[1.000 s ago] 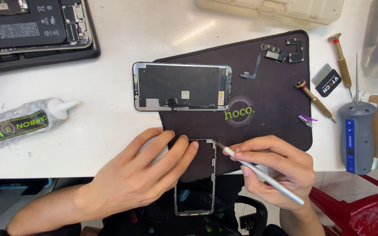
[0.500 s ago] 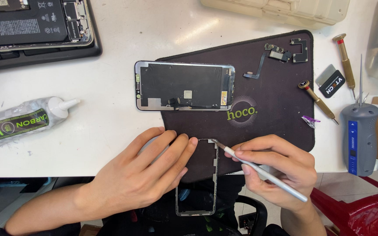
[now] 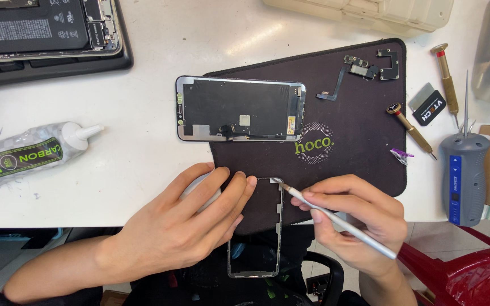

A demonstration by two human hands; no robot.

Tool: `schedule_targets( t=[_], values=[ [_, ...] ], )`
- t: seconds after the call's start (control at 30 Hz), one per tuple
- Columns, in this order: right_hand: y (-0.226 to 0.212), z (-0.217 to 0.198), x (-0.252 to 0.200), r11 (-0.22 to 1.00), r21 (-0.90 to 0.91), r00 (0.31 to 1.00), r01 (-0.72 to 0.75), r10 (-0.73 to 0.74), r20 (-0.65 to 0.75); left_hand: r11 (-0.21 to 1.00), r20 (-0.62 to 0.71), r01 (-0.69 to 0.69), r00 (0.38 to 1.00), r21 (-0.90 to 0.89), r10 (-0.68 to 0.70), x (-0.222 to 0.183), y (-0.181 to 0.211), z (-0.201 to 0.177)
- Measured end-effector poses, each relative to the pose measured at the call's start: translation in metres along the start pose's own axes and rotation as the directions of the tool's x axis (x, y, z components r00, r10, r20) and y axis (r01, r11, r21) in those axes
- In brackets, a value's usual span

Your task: The person uses a precision tool to scrape adhesive residue from the edges of a smartphone frame. The person works methodically around the perimeter of the frame, removing old glue to prepare the surface for reassembly.

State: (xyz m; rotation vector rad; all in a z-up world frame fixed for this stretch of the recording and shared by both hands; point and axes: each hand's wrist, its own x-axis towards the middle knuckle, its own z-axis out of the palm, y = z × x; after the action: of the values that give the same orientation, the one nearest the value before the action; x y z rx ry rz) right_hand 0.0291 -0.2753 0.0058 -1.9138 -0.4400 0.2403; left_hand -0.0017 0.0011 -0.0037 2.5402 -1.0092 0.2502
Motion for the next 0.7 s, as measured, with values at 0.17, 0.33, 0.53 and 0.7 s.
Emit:
schedule_targets(
  t=[0.17, 0.33, 0.53, 0.7],
  values=[
    [0.001, 0.0, 0.001, 1.0, 0.024, 1.0, 0.003, -0.003, 0.017, 1.0, 0.007, 0.0, 1.0, -0.008, 0.001, 0.002, 0.001, 0.0],
    [0.006, 0.005, 0.0, 0.997, -0.067, 0.999, 0.046, -0.045, 0.007, 1.0, -0.008, -0.012, 1.0, -0.004, 0.012, -0.001, 0.0, 0.002],
    [0.01, -0.001, -0.005, 0.998, -0.021, 0.998, 0.055, -0.055, -0.016, 1.0, -0.009, -0.018, 1.0, -0.01, 0.018, 0.0, 0.0, 0.0],
    [0.016, -0.003, -0.008, 0.997, 0.026, 0.997, 0.079, -0.078, -0.021, 1.0, -0.015, -0.012, 1.0, -0.004, 0.012, 0.0, 0.0, 0.001]
  ],
)
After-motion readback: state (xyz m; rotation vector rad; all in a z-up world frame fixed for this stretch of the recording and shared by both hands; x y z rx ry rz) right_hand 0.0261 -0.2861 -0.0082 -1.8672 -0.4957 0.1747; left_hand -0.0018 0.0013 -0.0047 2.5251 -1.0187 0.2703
